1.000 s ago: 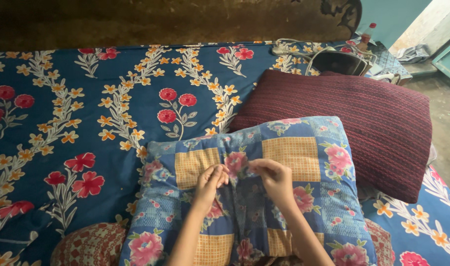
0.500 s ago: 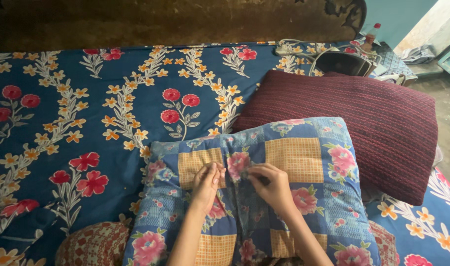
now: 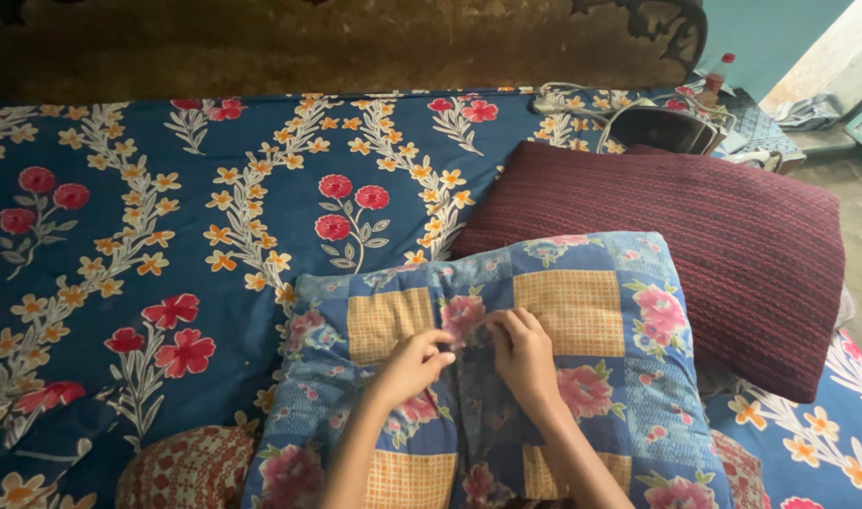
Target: The person sits on a bed and sews a patchwork pillow by hand. They hold the pillow on their lap, insert a needle and thread, and pull the thread through the fabric repeatedly to stitch the pillow.
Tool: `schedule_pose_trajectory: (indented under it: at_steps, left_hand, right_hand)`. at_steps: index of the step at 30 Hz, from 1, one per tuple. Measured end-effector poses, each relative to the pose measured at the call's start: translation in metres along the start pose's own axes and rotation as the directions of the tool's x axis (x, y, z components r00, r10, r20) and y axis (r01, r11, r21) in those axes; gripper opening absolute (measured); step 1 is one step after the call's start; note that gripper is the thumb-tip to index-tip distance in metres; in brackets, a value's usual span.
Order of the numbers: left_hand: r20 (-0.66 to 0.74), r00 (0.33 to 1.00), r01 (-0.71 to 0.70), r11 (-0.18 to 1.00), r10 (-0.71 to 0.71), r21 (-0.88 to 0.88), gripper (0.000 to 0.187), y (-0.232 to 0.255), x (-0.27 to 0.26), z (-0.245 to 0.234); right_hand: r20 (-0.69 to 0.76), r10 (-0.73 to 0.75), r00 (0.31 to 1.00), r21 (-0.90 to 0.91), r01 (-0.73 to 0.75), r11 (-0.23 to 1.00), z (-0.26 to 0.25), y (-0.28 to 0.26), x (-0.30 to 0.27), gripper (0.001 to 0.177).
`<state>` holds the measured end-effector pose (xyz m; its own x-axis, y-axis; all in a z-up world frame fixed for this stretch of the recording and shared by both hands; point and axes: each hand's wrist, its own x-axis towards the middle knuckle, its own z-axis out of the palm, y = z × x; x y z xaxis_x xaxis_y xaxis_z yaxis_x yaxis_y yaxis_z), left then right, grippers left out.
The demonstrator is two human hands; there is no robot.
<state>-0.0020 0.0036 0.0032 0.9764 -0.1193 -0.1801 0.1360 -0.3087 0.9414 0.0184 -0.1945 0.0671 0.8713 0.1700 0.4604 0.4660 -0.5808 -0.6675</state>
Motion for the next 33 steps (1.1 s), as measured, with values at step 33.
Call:
schedule_pose_trajectory:
  at_steps: [33]
  left_hand:
    - [-0.711, 0.666, -0.440, 0.651, -0.225, -0.619, 0.015, 0.024, 0.079, -0.199]
  right_hand:
    - [-0.183, 0.290, 0.939, 0.318, -0.223, 0.922, -0.025, 0.064, 0.063, 0.019]
